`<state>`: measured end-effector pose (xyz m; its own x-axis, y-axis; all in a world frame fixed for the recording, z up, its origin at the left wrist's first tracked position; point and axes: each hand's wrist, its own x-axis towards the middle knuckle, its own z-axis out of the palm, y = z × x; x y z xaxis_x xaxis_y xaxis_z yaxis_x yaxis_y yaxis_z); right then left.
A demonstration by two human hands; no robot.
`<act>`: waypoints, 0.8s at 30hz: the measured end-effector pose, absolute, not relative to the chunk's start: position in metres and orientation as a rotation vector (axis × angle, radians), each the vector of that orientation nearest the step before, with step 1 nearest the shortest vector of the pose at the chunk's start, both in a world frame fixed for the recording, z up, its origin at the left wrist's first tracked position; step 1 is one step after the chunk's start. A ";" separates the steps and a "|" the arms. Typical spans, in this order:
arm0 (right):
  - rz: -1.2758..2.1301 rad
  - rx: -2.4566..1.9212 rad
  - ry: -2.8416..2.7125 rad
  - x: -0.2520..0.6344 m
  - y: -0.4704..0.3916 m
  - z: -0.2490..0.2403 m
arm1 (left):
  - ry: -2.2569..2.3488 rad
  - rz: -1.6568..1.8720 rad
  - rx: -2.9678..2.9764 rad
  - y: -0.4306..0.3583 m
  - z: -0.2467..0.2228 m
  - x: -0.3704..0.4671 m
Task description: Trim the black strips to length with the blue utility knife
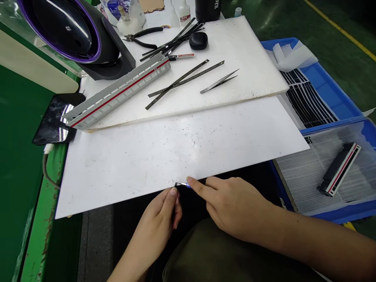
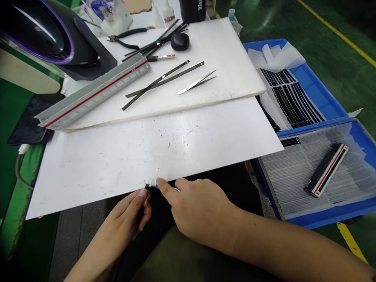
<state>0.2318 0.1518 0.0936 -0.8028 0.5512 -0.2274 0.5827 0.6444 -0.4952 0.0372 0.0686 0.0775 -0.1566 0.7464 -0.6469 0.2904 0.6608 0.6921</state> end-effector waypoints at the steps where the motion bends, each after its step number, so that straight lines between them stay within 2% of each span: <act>1: -0.862 0.967 2.799 0.232 0.152 0.094 | 1.740 0.502 0.860 0.069 0.078 0.037; 24: -0.684 0.940 2.873 0.233 0.146 0.088 | 1.779 0.526 0.904 0.069 0.076 0.039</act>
<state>0.2334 0.1455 0.0879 -0.8151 0.5527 -0.1733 0.5715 0.7187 -0.3959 0.0391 0.0693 0.0756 -0.1904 0.7809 -0.5950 0.3316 0.6216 0.7097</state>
